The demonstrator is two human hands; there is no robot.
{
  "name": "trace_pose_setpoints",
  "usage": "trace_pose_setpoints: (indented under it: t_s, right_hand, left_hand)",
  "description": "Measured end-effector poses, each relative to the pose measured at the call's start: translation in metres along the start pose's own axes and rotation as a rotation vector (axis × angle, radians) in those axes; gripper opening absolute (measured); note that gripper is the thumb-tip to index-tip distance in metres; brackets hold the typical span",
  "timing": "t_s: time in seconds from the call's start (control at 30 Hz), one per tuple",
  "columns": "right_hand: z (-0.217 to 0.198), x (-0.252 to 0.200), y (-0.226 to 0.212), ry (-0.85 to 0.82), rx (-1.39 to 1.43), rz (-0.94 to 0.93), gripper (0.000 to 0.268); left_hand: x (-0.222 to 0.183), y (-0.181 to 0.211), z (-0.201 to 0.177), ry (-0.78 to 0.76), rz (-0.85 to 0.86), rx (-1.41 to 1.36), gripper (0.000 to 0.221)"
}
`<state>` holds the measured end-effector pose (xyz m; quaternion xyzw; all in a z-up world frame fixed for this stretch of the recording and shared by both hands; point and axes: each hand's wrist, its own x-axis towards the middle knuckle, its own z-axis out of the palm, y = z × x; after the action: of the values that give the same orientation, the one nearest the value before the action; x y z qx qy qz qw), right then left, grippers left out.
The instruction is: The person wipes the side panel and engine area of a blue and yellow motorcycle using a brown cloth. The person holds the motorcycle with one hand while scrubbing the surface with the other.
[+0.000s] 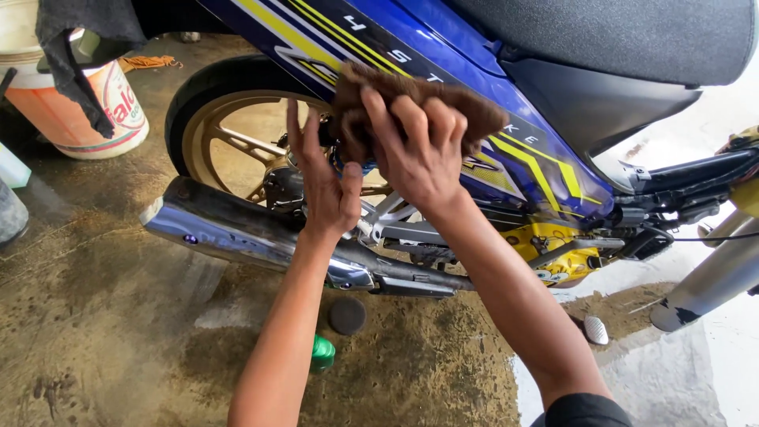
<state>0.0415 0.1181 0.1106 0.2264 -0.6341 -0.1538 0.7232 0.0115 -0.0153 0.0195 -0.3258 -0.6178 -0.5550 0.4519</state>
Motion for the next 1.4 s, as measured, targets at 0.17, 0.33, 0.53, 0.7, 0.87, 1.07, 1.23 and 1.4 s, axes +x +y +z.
trace_pose_setpoints:
  t_s: [0.17,0.33,0.53,0.7,0.87,1.07,1.23,1.4]
  right_hand:
    - [-0.033,-0.025,0.031,-0.048,0.024,0.029,0.032]
    - [-0.078,-0.136,0.083,-0.148,0.149,0.297,0.04]
    - [-0.043,-0.031,0.037,0.251,1.067,1.089,0.028]
    - [-0.023,0.058,-0.001,-0.424,0.026,0.116,0.081]
    - [-0.052,0.004,0.036,-0.372,0.05,0.044,0.059]
    - [-0.099,-0.113,0.1,-0.475,0.096,0.511,0.07]
    - [-0.073,-0.108,0.083,-0.366,0.014,0.62,0.067]
    - [-0.051,-0.002,0.047,-0.457,0.202,0.325,0.089]
  left_hand:
    - [0.012,0.005,-0.003,0.011,0.073,0.003,0.074]
    - [0.015,0.008,-0.005,0.015,0.127,-0.009,0.07]
    - [0.016,0.014,-0.001,0.02,0.144,-0.007,0.068]
    - [0.021,0.047,-0.005,0.055,0.053,0.065,0.061]
    - [0.025,0.048,-0.007,0.041,0.085,0.081,0.061]
    - [0.025,0.046,0.002,0.041,0.177,0.143,0.054]
    - [0.029,0.062,0.006,0.018,0.221,0.181,0.048]
    - [0.038,0.072,0.004,0.022,0.229,0.194,0.044]
